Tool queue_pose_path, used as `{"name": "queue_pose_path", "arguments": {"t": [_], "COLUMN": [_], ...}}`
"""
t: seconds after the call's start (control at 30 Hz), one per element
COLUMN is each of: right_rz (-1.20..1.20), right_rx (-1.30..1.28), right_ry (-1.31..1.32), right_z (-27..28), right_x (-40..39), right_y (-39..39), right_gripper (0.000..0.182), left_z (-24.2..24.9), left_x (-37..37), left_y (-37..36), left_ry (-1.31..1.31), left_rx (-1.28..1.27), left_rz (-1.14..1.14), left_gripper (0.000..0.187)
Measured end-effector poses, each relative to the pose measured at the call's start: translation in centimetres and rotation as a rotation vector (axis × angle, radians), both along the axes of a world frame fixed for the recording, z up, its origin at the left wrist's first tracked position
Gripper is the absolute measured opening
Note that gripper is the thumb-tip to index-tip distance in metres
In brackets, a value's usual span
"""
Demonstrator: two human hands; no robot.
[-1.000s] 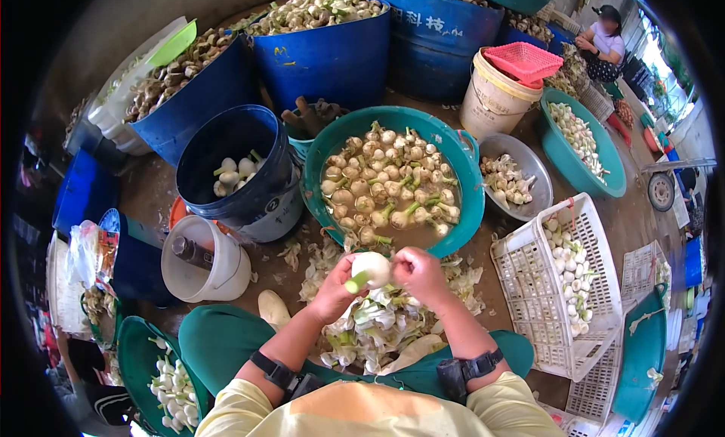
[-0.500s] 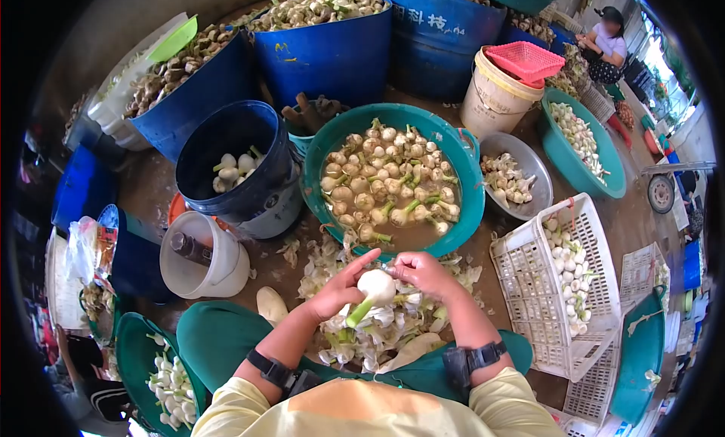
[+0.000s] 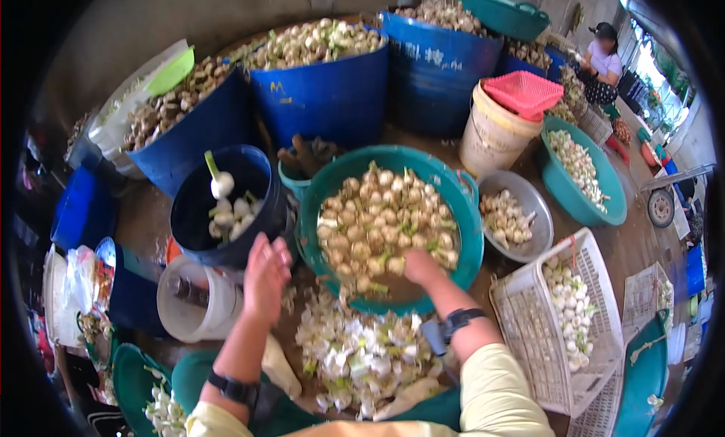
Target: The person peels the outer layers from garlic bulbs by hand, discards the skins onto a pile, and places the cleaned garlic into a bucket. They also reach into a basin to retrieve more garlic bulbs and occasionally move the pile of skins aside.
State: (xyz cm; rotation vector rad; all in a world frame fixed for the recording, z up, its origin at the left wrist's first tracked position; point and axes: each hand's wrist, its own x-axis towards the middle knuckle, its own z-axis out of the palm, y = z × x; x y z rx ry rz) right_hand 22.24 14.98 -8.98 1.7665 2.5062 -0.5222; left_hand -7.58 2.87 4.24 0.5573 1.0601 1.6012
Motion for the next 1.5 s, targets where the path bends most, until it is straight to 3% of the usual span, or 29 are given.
{"name": "queue_pose_path", "arguments": {"t": [0.03,0.1,0.13,0.17,0.23,0.27,0.33,0.4,0.43,0.47,0.53,0.57,0.67,0.7,0.8,0.93,1.0,1.07,1.1,1.13,1.17,1.2,1.27,1.33,1.37,1.4,1.43,1.47,1.5], "right_rz": [-0.034,0.026,0.109,0.157,0.249,0.246,0.166,0.210,0.129,0.112,0.024,0.034,-0.287,-0.378,-0.548,-0.641,-0.710,-0.625,-0.594,-0.558,-0.551,-0.547,-0.453,-0.387,-0.238,-0.100,-0.072,-0.075,-0.119], "right_rx": [0.159,-0.024,0.173,0.131,-0.105,-0.103,-0.428,-0.336,-0.259,-0.212,-0.234,-0.295,-0.635,-0.682,-0.663,-0.645,-0.584,-0.541,-0.671,-0.796,-0.973,-0.968,-0.970,-0.999,-0.813,-0.631,-0.466,-0.468,-0.339], "right_ry": [0.031,-0.350,-0.502,-0.568,-0.551,-0.560,-0.352,-0.274,-0.067,0.084,0.451,0.708,1.417,1.491,1.577,1.565,1.429,1.439,1.446,1.452,1.474,1.478,1.572,1.640,1.443,1.238,1.023,1.029,0.841], "right_z": [-2.4,-5.3,-8.7,-9.8,-8.8,-8.0,-0.3,0.3,2.8,4.3,7.1,8.0,9.5,9.1,8.2,6.8,5.2,3.8,4.1,4.4,4.7,4.6,4.0,3.9,4.6,5.8,8.2,8.0,7.7], "right_x": [-0.9,-2.4,-2.1,-2.3,-2.7,-2.4,-2.7,-1.7,-1.3,-1.0,-0.9,-1.0,-2.7,-2.9,-4.1,-4.3,-4.1,-3.8,-3.7,-3.6,-3.3,-3.4,-4.0,-3.7,-3.4,-3.2,-3.1,-3.2,-3.5], "right_y": [1.3,3.0,2.0,1.6,1.5,1.1,-1.7,-2.7,-4.0,-4.9,-7.0,-8.0,-12.2,-13.1,-15.8,-18.1,-18.6,-19.0,-19.1,-19.1,-18.9,-18.9,-19.1,-18.9,-18.6,-18.5,-18.7,-18.7,-18.6], "right_gripper": [0.025,0.036,0.043,0.049,0.038,0.038,0.030,0.026,0.025,0.026,0.032,0.028,0.021,0.020,0.009,0.005,0.006,0.007,0.010,0.014,0.018,0.018,0.025,0.028,0.027,0.027,0.024,0.024,0.024], "left_z": [-1.6,-3.3,-3.8,-4.4,-5.2,-5.4,-6.1,-9.6,-9.3,-8.7,-6.6,-5.6,-5.1,-4.6,-3.1,-2.9,-2.7,-3.3,-3.2,-3.0,-2.9,-2.9,-3.7,-4.2,-5.8,-5.2,-5.2,-5.3,-5.6], "left_x": [0.2,0.6,0.7,0.8,1.3,1.8,3.1,4.7,5.7,6.2,8.6,9.4,9.8,9.8,10.0,9.8,9.4,8.8,8.6,8.5,8.4,8.4,8.2,7.8,7.3,6.8,6.9,7.3,8.1], "left_y": [-0.6,-1.3,-1.5,-1.7,-1.7,-1.7,-1.7,-2.1,-2.4,-2.9,-4.2,-4.7,-5.5,-5.5,-6.4,-8.6,-9.2,-9.3,-9.6,-9.8,-10.1,-10.5,-10.5,-10.3,-10.1,-9.9,-10.0,-10.2,-10.6], "left_ry": [-0.001,0.001,0.006,0.049,0.110,0.146,0.168,0.302,0.431,0.830,1.303,1.254,1.026,1.234,1.359,1.539,1.582,0.920,0.795,0.799,1.010,1.216,1.109,0.259,0.071,-0.233,-0.292,-0.351,-0.348], "left_rx": [-0.063,-0.175,-0.228,-0.240,-0.254,-0.274,-0.256,-0.173,-0.194,-0.169,0.193,0.233,0.311,0.415,0.540,0.429,0.388,-0.038,-0.199,-0.192,-0.054,0.086,0.039,-0.163,-0.257,-0.317,-0.297,-0.278,-0.283], "left_rz": [-0.019,-0.006,-0.029,-0.066,-0.140,-0.172,-0.248,-0.345,-0.467,-0.614,-0.439,-0.423,-0.332,-0.185,-0.153,-0.321,-0.388,-0.692,-0.699,-0.698,-0.620,-0.533,-0.586,-0.676,-0.685,-0.871,-0.843,-0.814,-0.815], "left_gripper": [0.062,0.049,0.053,0.049,0.046,0.045,0.044,0.046,0.054,0.065,0.074,0.072,0.066,0.057,0.051,0.049,0.049,0.050,0.052,0.052,0.054,0.056,0.048,0.043,0.040,0.048,0.048,0.048,0.048]}}
